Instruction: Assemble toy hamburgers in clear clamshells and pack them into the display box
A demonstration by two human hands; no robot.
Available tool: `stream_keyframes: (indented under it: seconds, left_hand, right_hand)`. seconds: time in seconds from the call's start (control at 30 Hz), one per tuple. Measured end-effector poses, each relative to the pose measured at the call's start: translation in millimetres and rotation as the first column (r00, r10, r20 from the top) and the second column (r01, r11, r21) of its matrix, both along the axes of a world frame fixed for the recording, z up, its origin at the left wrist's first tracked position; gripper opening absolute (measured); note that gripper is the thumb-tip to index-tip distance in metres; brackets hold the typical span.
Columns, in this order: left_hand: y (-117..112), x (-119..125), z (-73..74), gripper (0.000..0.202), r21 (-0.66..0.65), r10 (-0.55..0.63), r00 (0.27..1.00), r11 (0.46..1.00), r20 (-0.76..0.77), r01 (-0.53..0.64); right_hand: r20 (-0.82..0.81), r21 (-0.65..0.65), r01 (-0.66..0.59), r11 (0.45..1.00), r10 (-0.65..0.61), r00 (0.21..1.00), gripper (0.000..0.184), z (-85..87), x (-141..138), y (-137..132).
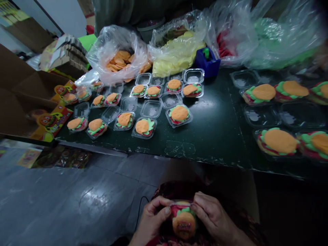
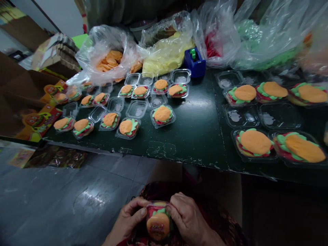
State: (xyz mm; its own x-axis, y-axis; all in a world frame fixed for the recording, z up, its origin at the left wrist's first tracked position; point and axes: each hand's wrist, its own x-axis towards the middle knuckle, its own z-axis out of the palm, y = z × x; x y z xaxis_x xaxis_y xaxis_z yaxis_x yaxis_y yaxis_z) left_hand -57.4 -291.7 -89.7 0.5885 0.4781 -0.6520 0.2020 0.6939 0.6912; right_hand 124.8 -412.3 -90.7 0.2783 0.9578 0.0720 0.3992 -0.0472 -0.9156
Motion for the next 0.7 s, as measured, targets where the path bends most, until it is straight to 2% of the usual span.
stream_keyframes:
  seconds: [0.07, 0.13, 0.23, 0.3, 0.4, 0.5, 0.6, 0.7]
  left_hand:
    - [4, -4, 1.3, 0.031, -0.018, -0.053, 0.998, 0.998, -0.016, 0.053]
    - [7, -1, 2.4, 0.031, -0.053, -0.051, 0.999, 0.997, -0.019, 0.05]
    - [8, 16, 4.8, 0.032, -0.123, 0.081, 0.997, 0.989, 0.014, -0.079]
    - [10, 33, 8.2, 0.032, -0.148, 0.179, 0.983, 0.974, 0.039, -0.171]
    - [20, 53, 15.0, 0.032, -0.13, 0.283, 0.957, 0.953, 0.066, -0.273]
    - [30, 61, 18.7, 0.033, -0.068, 0.365, 0.926, 0.931, 0.093, -0.36]
    - [31, 63, 18.4, 0.032, -0.06, 0.369, 0.923, 0.929, 0.112, -0.364]
    - [23, 65, 18.2, 0.03, -0.089, 0.347, 0.929, 0.937, 0.127, -0.338]
  right_hand:
    - [-0.104, -0.083, -0.044, 0.996, 0.035, 0.994, 0.04, 1.5, 0, 4]
    - [-0.269, -0.193, -0.094, 0.977, 0.04, 0.962, 0.044, 0.1, 2, 9]
    - [-0.498, -0.293, -0.105, 0.95, -0.058, 0.865, 0.049, -5.9, 8, 20]
    - [-0.564, -0.316, -0.021, 0.949, -0.17, 0.808, 0.051, -9.2, 12, 27]
    - [-0.555, -0.335, 0.116, 0.935, -0.296, 0.777, 0.052, -9.4, 15, 32]
    - [-0.497, -0.327, 0.128, 0.936, -0.285, 0.82, 0.051, -6.4, 10, 27]
    - [-0.489, -0.307, 0.151, 0.94, -0.292, 0.822, 0.051, -3.9, 5, 20]
    - [-0.497, -0.282, 0.222, 0.934, -0.34, 0.798, 0.052, -1.6, 3, 15]
